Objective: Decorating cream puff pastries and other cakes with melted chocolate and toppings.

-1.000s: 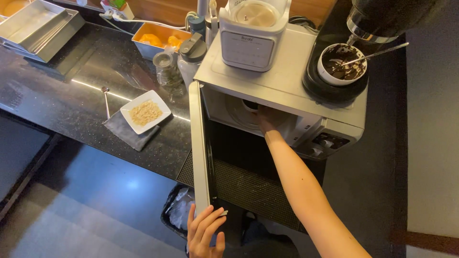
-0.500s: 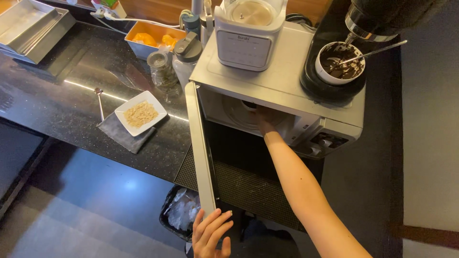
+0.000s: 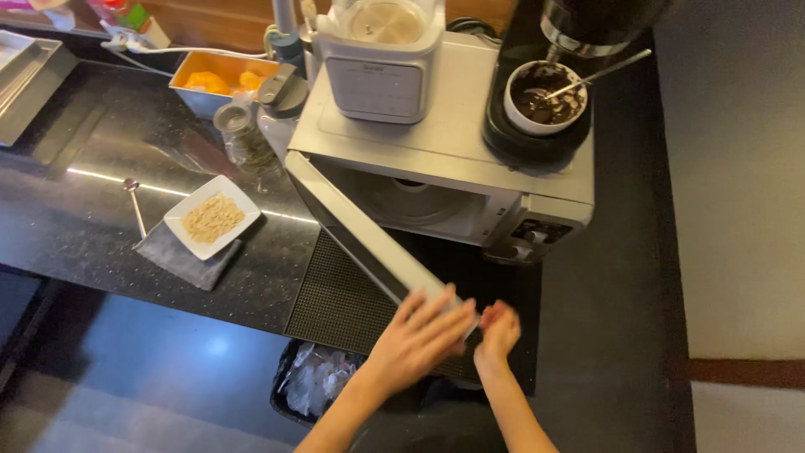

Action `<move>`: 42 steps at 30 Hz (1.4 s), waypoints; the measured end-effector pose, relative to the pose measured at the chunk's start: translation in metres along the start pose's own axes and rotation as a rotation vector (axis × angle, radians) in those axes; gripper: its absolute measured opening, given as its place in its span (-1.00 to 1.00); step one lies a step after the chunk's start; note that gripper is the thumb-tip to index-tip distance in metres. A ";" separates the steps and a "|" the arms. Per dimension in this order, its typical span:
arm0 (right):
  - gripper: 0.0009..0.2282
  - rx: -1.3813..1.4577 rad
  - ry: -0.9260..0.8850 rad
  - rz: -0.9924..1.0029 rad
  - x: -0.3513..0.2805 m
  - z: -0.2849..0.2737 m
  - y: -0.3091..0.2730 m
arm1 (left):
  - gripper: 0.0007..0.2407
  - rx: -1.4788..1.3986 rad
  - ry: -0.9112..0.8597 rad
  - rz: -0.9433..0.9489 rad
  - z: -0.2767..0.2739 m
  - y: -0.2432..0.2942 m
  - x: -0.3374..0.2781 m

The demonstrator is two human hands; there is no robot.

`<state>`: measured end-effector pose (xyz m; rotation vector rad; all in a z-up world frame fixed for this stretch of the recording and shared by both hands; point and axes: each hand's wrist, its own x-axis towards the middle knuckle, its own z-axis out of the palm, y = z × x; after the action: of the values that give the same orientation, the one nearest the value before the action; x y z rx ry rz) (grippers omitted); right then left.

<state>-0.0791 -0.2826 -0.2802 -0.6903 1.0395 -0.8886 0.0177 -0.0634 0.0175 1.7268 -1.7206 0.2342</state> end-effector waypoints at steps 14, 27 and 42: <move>-0.61 0.665 -0.282 0.762 0.033 0.046 0.014 | -0.63 0.202 0.317 -0.152 0.102 -0.038 0.129; -0.54 2.468 -0.355 1.133 -0.005 0.123 -0.056 | -0.58 0.359 0.231 -0.189 0.112 -0.041 0.143; -0.57 2.578 -0.283 1.407 -0.005 0.129 -0.079 | -0.58 0.430 0.202 -0.170 0.120 -0.049 0.148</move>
<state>0.0172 -0.3070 -0.1657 1.8311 -0.5278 -0.1771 0.0408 -0.2572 -0.0048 2.0605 -1.4376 0.7188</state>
